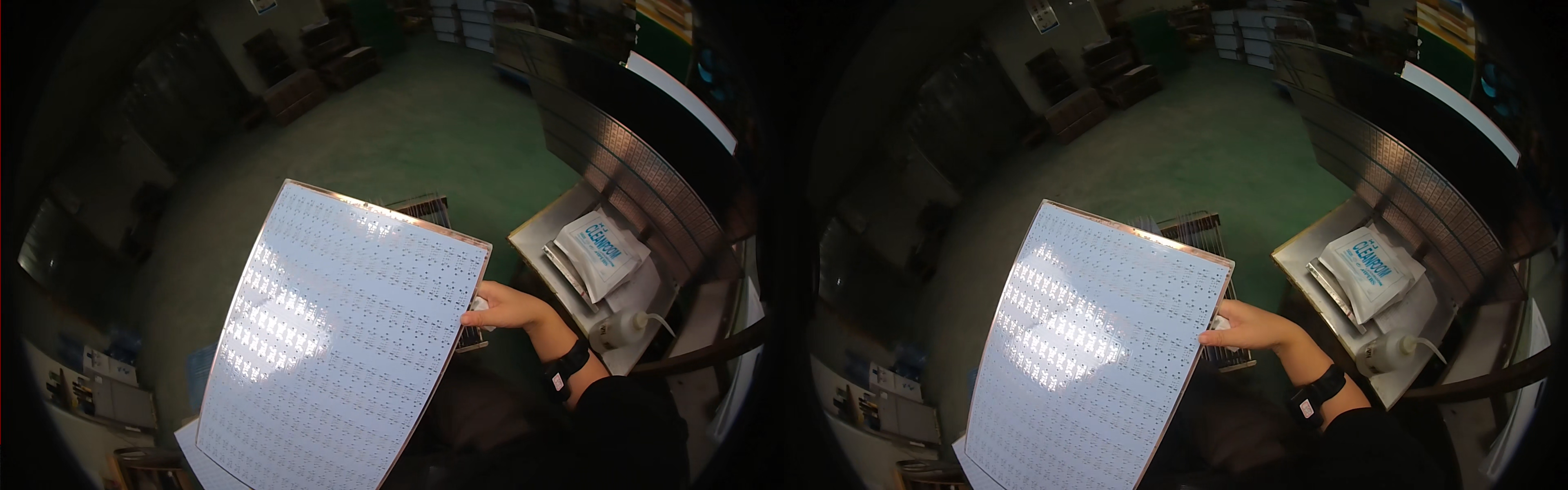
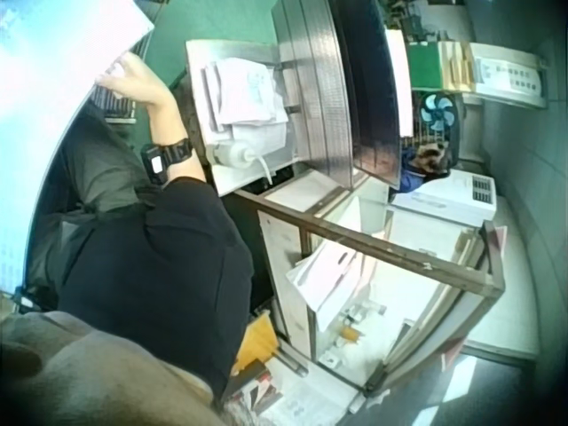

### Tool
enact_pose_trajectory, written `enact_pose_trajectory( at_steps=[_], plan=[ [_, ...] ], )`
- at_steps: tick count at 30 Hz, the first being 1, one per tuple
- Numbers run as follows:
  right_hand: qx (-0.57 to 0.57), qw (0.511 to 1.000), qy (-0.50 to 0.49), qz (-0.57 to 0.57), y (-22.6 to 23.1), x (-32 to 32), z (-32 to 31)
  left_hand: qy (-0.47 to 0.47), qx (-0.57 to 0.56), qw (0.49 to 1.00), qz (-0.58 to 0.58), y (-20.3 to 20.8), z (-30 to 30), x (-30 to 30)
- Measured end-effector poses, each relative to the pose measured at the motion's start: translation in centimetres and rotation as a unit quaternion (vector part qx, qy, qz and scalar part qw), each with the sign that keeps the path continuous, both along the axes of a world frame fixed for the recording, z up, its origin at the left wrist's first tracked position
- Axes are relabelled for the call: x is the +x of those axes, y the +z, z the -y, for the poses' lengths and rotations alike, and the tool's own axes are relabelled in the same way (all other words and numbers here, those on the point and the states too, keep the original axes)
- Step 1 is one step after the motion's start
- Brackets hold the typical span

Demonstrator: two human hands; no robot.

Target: The person inspects LED circuit panels and cleans them using a cleaning liquid and a wipe.

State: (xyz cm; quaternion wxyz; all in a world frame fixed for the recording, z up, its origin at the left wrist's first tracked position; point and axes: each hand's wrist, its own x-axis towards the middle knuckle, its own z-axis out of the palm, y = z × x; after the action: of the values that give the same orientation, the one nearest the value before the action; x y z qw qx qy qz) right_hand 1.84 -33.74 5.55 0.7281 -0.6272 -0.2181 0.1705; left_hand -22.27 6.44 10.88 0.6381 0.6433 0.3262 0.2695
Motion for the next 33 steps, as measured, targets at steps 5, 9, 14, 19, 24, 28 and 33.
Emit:
enact_pose_trajectory(
  at_steps=[5, 9, 14, 19, 24, 28, 33],
  plan=[
    [0.007, 1.000, 0.003, -0.028, -0.7, 0.1, -0.2, 0.001, 0.001, 1.000, -0.001, -1.1, -0.5, -1.0],
    [0.124, 0.984, 0.033, -0.124, -0.2, 0.6, -2.0, -0.014, -0.129, 0.991, 0.035, -1.1, -1.0, 0.2],
    [0.093, 0.990, 0.101, -0.028, 4.1, -3.8, -12.0, -0.037, -0.325, 0.915, 0.238, -2.2, -0.3, 6.1],
    [0.145, 0.965, -0.199, 0.086, 3.3, -4.9, -15.1, -0.148, -0.264, 0.931, 0.203, -3.4, 4.7, 10.8],
    [0.015, 0.936, -0.312, 0.162, 4.4, 0.6, -9.2, -0.363, -0.202, 0.905, -0.090, -5.2, 2.7, 13.0],
    [-0.178, 0.887, -0.357, 0.231, 3.1, 1.7, -6.0, -0.378, -0.166, 0.910, -0.046, -5.0, 2.0, 16.2],
    [-0.274, 0.835, -0.392, 0.271, -4.2, 4.7, -7.7, -0.313, -0.170, 0.934, 0.013, -7.8, 1.5, 20.3]
  ],
)
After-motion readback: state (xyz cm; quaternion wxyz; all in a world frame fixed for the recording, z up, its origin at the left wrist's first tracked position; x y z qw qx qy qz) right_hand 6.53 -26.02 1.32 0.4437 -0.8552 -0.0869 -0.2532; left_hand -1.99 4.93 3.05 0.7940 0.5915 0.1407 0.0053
